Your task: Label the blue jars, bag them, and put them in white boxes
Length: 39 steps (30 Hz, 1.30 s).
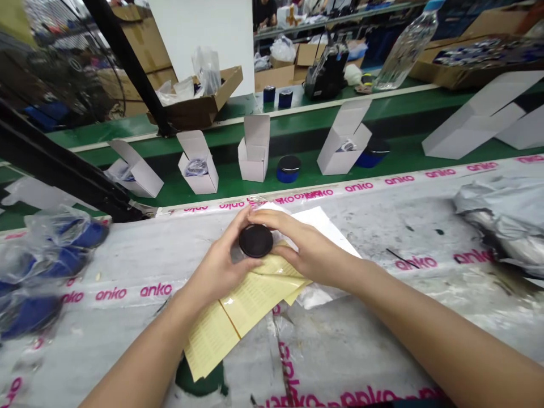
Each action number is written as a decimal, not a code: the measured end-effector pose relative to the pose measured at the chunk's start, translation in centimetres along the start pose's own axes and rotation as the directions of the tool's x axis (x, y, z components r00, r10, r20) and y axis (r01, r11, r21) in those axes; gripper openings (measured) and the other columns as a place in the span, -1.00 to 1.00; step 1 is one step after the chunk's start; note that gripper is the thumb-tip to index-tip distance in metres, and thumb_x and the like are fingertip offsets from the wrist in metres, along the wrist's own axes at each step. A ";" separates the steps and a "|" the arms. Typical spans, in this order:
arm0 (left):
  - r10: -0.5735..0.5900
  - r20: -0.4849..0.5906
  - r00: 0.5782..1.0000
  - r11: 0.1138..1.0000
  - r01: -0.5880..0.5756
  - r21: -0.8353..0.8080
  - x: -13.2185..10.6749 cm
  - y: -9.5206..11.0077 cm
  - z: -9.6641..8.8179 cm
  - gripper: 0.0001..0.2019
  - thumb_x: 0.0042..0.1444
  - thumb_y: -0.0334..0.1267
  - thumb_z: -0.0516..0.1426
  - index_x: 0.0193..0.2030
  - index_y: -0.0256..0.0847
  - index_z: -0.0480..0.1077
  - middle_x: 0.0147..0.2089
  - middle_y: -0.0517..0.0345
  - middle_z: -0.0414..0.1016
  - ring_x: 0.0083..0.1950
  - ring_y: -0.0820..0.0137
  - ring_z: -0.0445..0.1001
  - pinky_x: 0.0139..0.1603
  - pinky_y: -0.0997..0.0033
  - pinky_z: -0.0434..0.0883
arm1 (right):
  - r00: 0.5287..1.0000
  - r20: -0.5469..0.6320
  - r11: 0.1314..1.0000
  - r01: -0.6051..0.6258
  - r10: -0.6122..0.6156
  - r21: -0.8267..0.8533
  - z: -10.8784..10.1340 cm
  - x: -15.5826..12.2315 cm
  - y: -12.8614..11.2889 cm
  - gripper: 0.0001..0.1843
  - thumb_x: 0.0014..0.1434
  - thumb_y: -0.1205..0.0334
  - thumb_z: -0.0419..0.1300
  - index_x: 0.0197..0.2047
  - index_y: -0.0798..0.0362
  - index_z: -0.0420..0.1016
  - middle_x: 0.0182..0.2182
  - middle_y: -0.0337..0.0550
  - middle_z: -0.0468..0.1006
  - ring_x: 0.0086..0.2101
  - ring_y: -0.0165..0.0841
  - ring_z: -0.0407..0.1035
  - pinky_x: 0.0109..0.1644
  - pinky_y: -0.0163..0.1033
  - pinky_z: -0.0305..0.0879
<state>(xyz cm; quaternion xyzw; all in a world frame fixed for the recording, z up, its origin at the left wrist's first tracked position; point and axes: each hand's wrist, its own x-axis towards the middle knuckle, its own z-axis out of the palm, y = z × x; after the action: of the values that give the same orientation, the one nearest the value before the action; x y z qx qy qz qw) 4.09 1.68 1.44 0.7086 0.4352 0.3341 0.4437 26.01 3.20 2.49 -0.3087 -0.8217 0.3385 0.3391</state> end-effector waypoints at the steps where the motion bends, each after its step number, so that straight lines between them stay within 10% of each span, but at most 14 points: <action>1: -0.015 -0.019 1.000 1.000 0.016 0.016 0.1 -0.1 -0.1 -0.09 0.12 -0.32 0.32 0.51 0.21 -0.04 0.48 0.14 0.20 0.48 0.11 0.21 0.48 0.01 0.20 | 1.000 -0.004 1.000 -0.005 0.005 -0.005 -0.2 0.1 0.2 -0.34 0.29 0.47 0.08 0.38 -0.22 0.21 0.37 -0.20 0.28 0.37 -0.23 0.12 0.41 0.06 0.20; 5: -0.071 -0.152 0.986 0.977 0.099 0.190 0.5 -0.2 0.1 -0.07 -0.01 -0.28 0.42 0.45 0.09 0.09 0.25 0.07 0.44 0.28 0.11 0.41 0.35 0.00 0.32 | 0.965 -0.125 0.967 -0.241 0.230 -0.082 -2.4 -0.5 -0.3 -0.66 0.31 0.29 0.13 0.12 -0.04 0.50 0.13 -0.03 0.52 0.11 -0.14 0.42 0.04 -0.01 0.48; 8: -0.037 -0.214 0.976 0.943 0.105 0.315 0.5 0.2 0.1 -0.07 -0.08 -0.16 0.46 0.41 -0.01 0.15 0.24 0.00 0.39 0.25 0.09 0.39 0.28 0.01 0.36 | 0.910 0.034 0.898 -0.400 0.413 -0.185 -3.7 -1.4 -2.2 -0.73 0.19 -0.04 0.35 -0.20 -0.02 0.61 -0.28 -0.13 0.61 -0.28 -0.20 0.48 -0.28 -0.13 0.40; 12: 0.134 -0.227 0.965 0.939 -0.050 0.342 -0.3 1.9 -1.5 -0.38 0.07 -0.08 0.38 0.25 -0.03 0.31 0.16 0.05 0.42 0.16 0.20 0.41 0.15 0.17 0.41 | 0.883 0.192 0.885 -0.366 0.428 -0.289 -2.3 -2.2 -4.3 -0.69 0.07 -0.04 0.47 -0.23 -0.02 0.62 -0.28 -0.15 0.63 -0.25 -0.18 0.48 -0.25 -0.16 0.33; 15: 0.135 -0.001 0.991 0.938 -0.128 0.321 -1.3 3.7 -3.5 -0.74 0.19 -0.12 0.31 -0.01 -0.02 0.44 0.00 0.17 0.50 0.04 0.31 0.46 0.03 0.32 0.41 | 0.884 0.239 0.895 -0.325 0.402 -0.305 -0.7 -2.5 -4.7 -0.94 0.21 0.24 0.36 -0.22 -0.02 0.63 -0.25 -0.15 0.65 -0.24 -0.20 0.51 -0.24 -0.18 0.32; 20: -0.153 0.429 0.890 0.931 -0.017 0.366 -2.4 5.3 -4.4 -0.54 0.13 -0.18 0.36 0.15 0.07 0.40 0.11 0.23 0.52 0.09 0.31 0.48 0.05 0.36 0.40 | 0.886 0.247 0.916 -0.351 0.392 -0.197 -0.1 -2.3 -4.7 -0.77 0.21 0.46 0.22 -0.20 -0.05 0.62 -0.28 -0.23 0.68 -0.29 -0.28 0.54 -0.28 -0.24 0.33; 27: -0.174 0.407 0.896 0.973 0.095 0.208 -1.4 4.0 -2.4 -0.91 0.29 -0.35 0.16 -0.11 -0.10 0.45 -0.14 0.27 0.57 -0.14 0.42 0.53 -0.17 0.44 0.37 | 0.924 0.213 0.944 -0.290 0.319 -0.158 0.2 -2.1 -4.9 -0.80 0.28 0.32 0.22 -0.07 -0.09 0.61 -0.20 -0.20 0.68 -0.22 -0.25 0.56 -0.23 -0.21 0.43; 39: -0.235 0.506 0.830 0.967 0.251 0.038 -0.8 3.1 -2.8 -0.92 0.19 -0.29 0.24 -0.18 -0.19 0.45 -0.26 0.21 0.56 -0.29 0.44 0.48 -0.36 0.48 0.34 | 0.987 -0.019 0.934 -0.160 0.163 -0.318 2.8 -3.0 -4.9 -0.87 0.33 0.35 0.18 -0.19 0.01 0.57 -0.34 -0.16 0.63 -0.33 -0.28 0.53 -0.31 -0.23 0.41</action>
<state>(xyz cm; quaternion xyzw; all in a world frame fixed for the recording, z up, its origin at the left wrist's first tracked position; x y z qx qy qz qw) 2.38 1.18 5.29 0.7035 0.3847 0.0835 0.5917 24.27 -2.87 3.71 -0.4245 -0.8387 0.2293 0.2527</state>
